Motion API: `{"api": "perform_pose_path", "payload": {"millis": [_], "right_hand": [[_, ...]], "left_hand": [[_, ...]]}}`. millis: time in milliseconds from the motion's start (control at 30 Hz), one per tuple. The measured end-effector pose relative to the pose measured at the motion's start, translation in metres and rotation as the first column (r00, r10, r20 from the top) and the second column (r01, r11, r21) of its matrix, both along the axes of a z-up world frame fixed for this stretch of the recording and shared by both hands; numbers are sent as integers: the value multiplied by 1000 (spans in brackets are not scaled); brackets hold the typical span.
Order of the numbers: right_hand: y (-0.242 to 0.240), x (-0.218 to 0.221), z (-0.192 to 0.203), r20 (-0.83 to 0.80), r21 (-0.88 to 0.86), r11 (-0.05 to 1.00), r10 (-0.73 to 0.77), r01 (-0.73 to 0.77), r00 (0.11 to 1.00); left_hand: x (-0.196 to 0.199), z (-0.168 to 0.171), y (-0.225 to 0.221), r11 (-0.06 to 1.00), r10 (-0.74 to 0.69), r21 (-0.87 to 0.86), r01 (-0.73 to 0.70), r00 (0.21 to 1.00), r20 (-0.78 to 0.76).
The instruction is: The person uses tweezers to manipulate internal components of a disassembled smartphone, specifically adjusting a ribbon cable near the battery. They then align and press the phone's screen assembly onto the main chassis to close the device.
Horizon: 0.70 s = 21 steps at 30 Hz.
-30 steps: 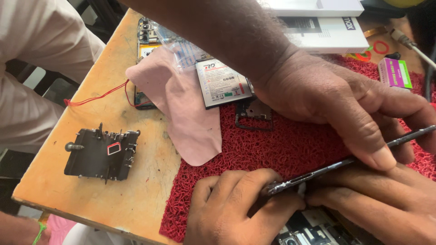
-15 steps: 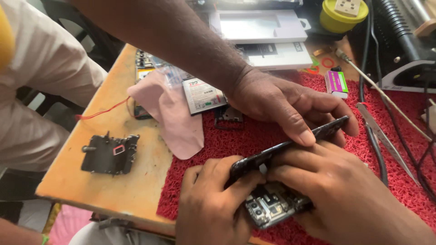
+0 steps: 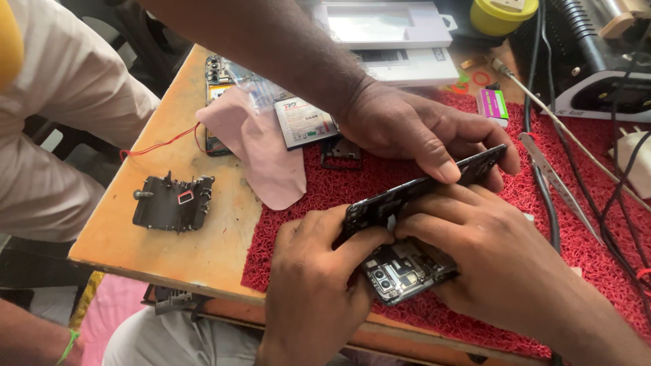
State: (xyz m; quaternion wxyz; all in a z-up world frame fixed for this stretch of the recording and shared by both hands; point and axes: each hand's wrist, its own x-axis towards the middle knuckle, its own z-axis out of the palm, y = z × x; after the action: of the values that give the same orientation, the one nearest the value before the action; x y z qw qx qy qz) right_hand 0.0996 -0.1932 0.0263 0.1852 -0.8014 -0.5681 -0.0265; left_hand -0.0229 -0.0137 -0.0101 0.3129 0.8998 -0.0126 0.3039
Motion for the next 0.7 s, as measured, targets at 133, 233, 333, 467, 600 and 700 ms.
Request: {"api": "perform_pose_path", "payload": {"millis": [133, 233, 333, 467, 600, 700], "right_hand": [[0, 0, -1, 15, 6, 1000, 8, -8, 1000], [-2, 2, -3, -15, -15, 1000, 11, -11, 1000], [-5, 6, -2, -54, -65, 998, 22, -26, 998], [-8, 11, 11, -95, -90, 986, 134, -143, 986], [-10, 19, 24, -184, -67, 958, 262, -278, 947], [-9, 21, 24, -256, -64, 971, 209, -232, 944]], "left_hand": [[1, 1, 1, 1000, -9, -9, 9, 1000, 21], [0, 0, 1, 1000, -3, -13, 3, 1000, 16], [0, -3, 1, 1000, 1, -20, -1, 1000, 3], [1, -3, 1, 999, 23, -30, -22, 999, 24], [2, -4, 2, 999, 27, -37, -26, 999, 18], [2, -4, 2, 999, 30, -45, -29, 1000, 10]]}}
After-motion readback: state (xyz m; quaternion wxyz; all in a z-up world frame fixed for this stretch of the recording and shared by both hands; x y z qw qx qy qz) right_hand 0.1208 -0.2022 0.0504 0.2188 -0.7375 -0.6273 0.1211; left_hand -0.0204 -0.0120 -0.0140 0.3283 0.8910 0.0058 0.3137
